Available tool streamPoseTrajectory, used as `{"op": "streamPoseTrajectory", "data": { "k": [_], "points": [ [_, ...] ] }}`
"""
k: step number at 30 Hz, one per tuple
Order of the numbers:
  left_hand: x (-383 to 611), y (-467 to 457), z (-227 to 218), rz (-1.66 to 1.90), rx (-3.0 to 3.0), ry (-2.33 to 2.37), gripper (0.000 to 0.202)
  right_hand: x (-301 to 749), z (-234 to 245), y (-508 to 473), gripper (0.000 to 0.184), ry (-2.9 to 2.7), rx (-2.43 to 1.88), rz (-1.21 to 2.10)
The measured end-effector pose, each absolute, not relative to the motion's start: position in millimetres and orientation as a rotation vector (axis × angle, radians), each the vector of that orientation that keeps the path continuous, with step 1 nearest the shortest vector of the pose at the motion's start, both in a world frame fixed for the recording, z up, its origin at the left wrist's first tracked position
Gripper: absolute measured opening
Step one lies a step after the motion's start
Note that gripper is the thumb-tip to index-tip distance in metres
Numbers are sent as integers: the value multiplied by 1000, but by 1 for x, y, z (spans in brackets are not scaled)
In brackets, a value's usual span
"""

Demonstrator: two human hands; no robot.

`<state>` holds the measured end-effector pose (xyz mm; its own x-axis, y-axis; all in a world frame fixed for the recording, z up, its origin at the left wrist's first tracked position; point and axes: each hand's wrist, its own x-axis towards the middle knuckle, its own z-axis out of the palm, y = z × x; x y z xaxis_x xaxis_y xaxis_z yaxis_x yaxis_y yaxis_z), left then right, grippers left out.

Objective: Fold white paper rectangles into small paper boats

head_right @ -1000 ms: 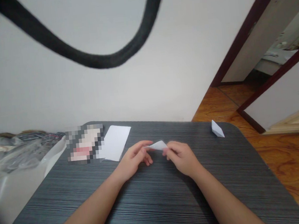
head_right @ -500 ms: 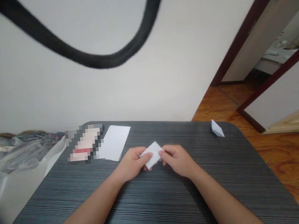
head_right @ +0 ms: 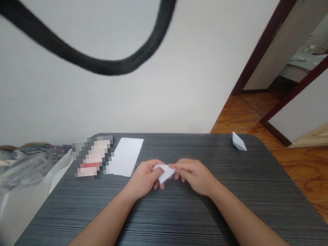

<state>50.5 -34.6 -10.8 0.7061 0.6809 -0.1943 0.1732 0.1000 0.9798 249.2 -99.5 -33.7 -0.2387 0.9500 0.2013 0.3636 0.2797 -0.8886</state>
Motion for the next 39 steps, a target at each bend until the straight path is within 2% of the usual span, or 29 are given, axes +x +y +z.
{"op": "streamPoseTrajectory", "data": {
  "k": [9,14,19,26,39],
  "points": [
    [50,-32,-20,508,1306,643,30,251,-36,-99,36,-1926,-1191,753],
    [50,-33,-18,489,1443,744,34,249,-33,-100,34,-1957,-1202,724],
    [49,-35,-14,463,1486,769,33,247,-31,-101,30,-1595,-1340,962],
    [49,-35,-15,433,1535,767,32,245,-29,-98,40,-1410,-1430,1269],
    [49,-35,-14,434,1509,762,33,245,-30,-100,36,-1461,-1452,1291]
  ]
}}
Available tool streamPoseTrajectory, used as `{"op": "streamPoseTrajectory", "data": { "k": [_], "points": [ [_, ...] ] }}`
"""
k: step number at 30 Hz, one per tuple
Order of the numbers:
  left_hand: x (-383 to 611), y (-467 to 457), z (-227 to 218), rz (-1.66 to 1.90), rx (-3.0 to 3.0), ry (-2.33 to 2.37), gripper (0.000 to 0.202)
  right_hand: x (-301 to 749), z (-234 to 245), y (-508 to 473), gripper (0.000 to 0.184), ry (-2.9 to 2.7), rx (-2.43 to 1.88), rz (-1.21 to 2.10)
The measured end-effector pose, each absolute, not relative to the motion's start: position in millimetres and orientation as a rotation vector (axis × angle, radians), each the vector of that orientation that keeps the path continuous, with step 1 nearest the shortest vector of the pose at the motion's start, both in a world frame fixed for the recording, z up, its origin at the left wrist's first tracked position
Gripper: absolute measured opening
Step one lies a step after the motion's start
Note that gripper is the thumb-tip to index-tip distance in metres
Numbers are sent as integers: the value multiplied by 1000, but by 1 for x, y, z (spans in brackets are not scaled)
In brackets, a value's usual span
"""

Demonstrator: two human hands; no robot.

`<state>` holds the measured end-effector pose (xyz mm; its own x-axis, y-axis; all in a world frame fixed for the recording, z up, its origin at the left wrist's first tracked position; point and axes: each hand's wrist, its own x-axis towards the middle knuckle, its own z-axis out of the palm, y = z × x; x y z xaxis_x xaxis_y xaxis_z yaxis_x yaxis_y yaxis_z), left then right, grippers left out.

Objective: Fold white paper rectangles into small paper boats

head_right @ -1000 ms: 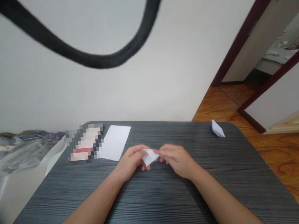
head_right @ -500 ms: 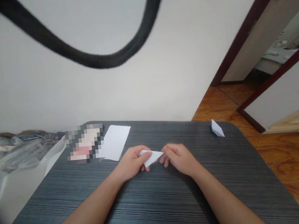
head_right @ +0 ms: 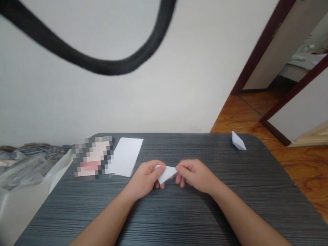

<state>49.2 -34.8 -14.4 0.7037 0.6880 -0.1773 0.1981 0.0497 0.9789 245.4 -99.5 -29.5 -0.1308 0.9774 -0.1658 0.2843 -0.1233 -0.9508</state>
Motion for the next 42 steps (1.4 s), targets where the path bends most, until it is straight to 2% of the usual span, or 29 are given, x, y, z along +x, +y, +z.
{"op": "streamPoseTrajectory", "data": {
  "k": [16,21,42],
  "points": [
    [49,-35,-13,455,1551,750,30,241,-23,-99,36,-1473,-1408,1255],
    [49,-36,-14,456,1540,787,30,241,-23,-99,31,-1447,-1422,1230],
    [50,-38,-13,462,1510,813,28,241,-27,-98,34,-1446,-1438,1205]
  ]
}}
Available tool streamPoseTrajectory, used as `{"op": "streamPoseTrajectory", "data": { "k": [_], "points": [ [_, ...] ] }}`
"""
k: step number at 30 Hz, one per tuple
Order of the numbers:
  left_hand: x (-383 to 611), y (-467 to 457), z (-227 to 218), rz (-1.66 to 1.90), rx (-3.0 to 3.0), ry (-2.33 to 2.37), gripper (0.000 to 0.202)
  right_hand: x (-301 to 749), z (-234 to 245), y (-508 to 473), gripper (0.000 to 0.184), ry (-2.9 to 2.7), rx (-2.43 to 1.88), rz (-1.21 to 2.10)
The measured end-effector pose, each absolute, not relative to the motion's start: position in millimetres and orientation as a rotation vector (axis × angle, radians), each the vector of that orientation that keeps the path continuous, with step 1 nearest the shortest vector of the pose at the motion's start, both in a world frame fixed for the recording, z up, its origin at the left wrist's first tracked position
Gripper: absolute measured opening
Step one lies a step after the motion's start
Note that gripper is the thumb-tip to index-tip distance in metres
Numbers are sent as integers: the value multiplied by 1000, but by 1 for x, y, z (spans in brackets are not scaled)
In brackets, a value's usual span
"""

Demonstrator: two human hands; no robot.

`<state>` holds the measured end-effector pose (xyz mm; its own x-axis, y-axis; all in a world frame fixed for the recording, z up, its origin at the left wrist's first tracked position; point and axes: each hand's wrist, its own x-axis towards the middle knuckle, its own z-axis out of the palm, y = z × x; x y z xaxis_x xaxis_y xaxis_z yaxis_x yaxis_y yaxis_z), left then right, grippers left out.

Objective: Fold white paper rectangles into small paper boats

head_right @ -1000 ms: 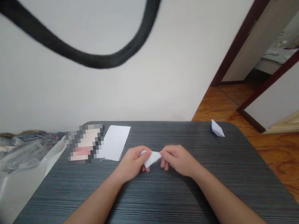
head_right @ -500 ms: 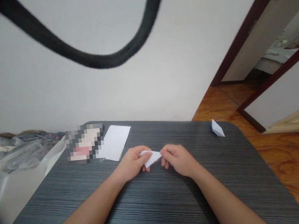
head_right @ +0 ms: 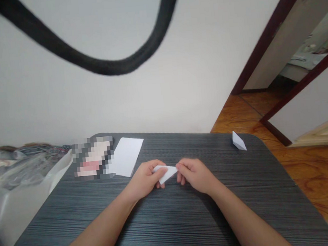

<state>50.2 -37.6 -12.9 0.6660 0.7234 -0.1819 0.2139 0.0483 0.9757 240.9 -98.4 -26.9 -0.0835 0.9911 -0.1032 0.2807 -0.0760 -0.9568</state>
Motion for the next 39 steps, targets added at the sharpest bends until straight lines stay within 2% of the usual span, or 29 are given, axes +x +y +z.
{"op": "streamPoseTrajectory", "data": {
  "k": [17,22,39],
  "points": [
    [51,-39,-15,438,1472,744,25,234,-19,-99,24,-1628,-1477,1052],
    [52,-40,-13,433,1527,737,30,231,-17,-100,24,-1697,-1479,1012],
    [50,-36,-11,461,1606,806,28,236,-19,-100,25,-1680,-1500,997]
  ]
}}
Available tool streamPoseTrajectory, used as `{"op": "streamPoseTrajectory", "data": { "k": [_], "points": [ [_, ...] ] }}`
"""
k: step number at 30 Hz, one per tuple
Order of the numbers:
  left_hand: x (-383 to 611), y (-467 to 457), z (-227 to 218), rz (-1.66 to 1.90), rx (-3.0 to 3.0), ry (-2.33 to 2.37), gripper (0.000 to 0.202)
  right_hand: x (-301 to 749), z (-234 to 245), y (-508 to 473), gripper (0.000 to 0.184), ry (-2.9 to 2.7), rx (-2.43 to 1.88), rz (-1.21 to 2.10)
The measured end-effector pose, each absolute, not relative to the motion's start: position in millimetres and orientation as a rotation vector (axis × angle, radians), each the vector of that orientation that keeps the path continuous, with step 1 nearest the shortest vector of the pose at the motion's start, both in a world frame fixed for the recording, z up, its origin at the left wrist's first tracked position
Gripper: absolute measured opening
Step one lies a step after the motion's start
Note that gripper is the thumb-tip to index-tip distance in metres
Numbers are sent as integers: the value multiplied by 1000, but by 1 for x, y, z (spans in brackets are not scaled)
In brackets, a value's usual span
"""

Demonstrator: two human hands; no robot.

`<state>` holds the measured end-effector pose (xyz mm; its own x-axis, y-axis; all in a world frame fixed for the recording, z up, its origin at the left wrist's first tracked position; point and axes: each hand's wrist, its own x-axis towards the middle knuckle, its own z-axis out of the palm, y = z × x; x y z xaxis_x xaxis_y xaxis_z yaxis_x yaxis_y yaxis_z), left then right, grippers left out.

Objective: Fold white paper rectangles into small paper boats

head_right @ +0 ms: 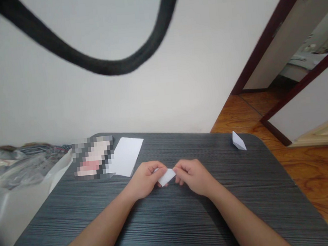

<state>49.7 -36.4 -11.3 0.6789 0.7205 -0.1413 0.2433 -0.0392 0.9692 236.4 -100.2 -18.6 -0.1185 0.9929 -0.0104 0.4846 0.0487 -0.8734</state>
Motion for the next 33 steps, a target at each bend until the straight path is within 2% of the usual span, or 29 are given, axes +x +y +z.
{"op": "streamPoseTrajectory", "data": {
  "k": [5,33],
  "points": [
    [49,-34,-12,524,1728,841,27,237,-21,-100,25,-1671,-1495,1006],
    [48,-31,-21,582,1619,847,29,244,-24,-99,32,-1504,-1457,1107]
  ]
}}
